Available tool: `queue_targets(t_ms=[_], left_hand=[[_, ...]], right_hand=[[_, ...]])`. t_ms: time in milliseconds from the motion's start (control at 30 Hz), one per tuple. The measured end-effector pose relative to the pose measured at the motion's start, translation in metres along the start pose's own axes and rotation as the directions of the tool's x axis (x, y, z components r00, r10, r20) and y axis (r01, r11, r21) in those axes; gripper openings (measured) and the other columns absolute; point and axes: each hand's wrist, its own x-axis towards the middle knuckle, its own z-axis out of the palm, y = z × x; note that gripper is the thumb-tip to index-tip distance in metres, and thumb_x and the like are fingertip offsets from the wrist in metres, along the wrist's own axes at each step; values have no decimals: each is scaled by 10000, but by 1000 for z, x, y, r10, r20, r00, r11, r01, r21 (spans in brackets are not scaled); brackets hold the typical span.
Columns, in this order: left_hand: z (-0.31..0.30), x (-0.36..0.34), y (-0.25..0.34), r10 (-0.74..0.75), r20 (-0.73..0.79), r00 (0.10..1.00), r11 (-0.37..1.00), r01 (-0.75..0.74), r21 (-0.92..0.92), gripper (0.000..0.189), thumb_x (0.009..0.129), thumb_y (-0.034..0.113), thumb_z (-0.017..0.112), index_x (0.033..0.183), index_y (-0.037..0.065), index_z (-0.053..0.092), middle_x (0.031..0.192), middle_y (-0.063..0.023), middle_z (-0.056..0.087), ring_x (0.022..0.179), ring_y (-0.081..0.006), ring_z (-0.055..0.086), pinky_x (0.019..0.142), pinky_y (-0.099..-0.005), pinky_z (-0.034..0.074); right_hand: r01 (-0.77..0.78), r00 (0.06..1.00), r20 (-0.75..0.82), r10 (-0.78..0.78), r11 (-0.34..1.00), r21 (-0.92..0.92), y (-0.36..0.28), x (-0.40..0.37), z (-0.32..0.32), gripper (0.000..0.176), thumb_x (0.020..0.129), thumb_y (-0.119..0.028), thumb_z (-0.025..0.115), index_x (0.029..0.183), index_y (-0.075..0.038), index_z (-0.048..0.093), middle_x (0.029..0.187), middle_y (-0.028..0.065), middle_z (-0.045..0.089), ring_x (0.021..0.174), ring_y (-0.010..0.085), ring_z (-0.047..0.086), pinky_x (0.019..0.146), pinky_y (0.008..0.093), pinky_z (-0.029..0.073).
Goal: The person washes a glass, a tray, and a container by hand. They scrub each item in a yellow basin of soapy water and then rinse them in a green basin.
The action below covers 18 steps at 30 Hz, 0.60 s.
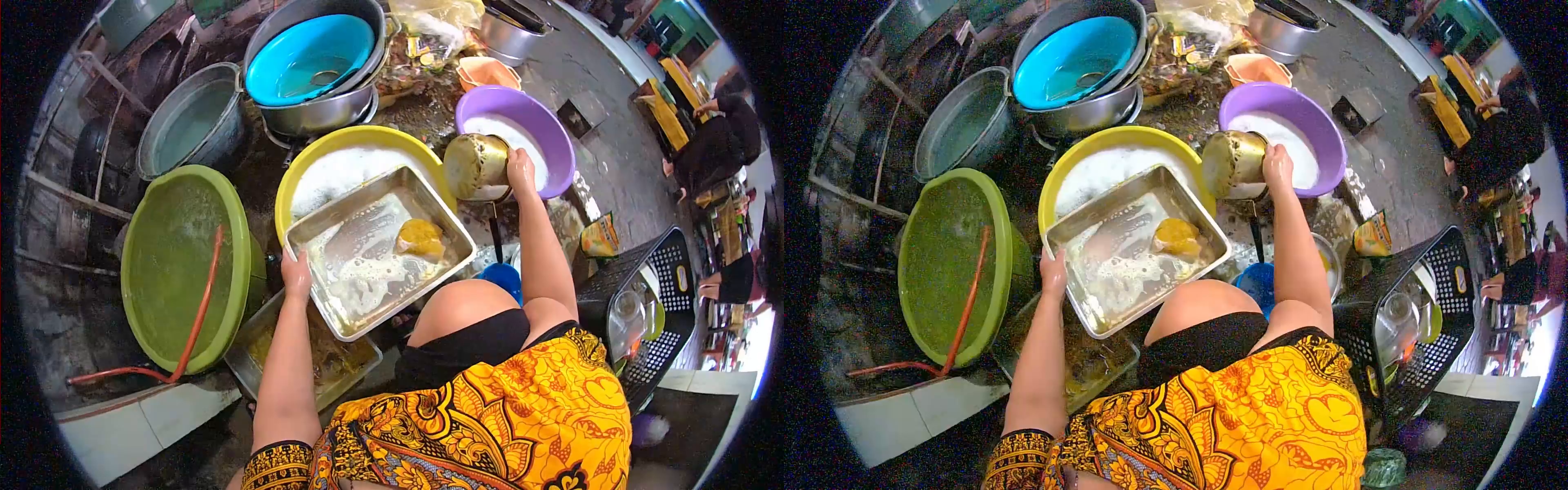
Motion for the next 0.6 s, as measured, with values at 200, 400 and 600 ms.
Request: queue_targets(t_ms=[200,400,600], left_hand=[[1,-2,2,-7,-20,1000,1000,7,14,390,860,115,532,1219,-14,448,1077,-157,587,956,-261,561,845,-336,412],[1,0,-7,20,-1,1000,999,-20,-43,391,858,112,528,1215,-24,444,1077,-162,582,953,-249,555,845,-331,411],[1,2,-16,5,-26,1000,1000,-5,-14,371,853,122,536,1184,-30,463,1069,-168,585,949,-252,559,841,-331,415]], right_hand=[[-92,982,161,100,994,-54,13,4,-34,354,829,-285,480,927,42,575,926,257,599,913,401,553,799,437,417],[38,993,117,17,890,-454,-13,-5,-58,331,861,-332,455,974,-50,586,978,221,607,943,361,578,782,460,441],[90,981,-87,-173,804,-588,-59,35,-59,229,903,-236,394,1002,-89,538,975,141,624,881,349,611,752,455,472]])
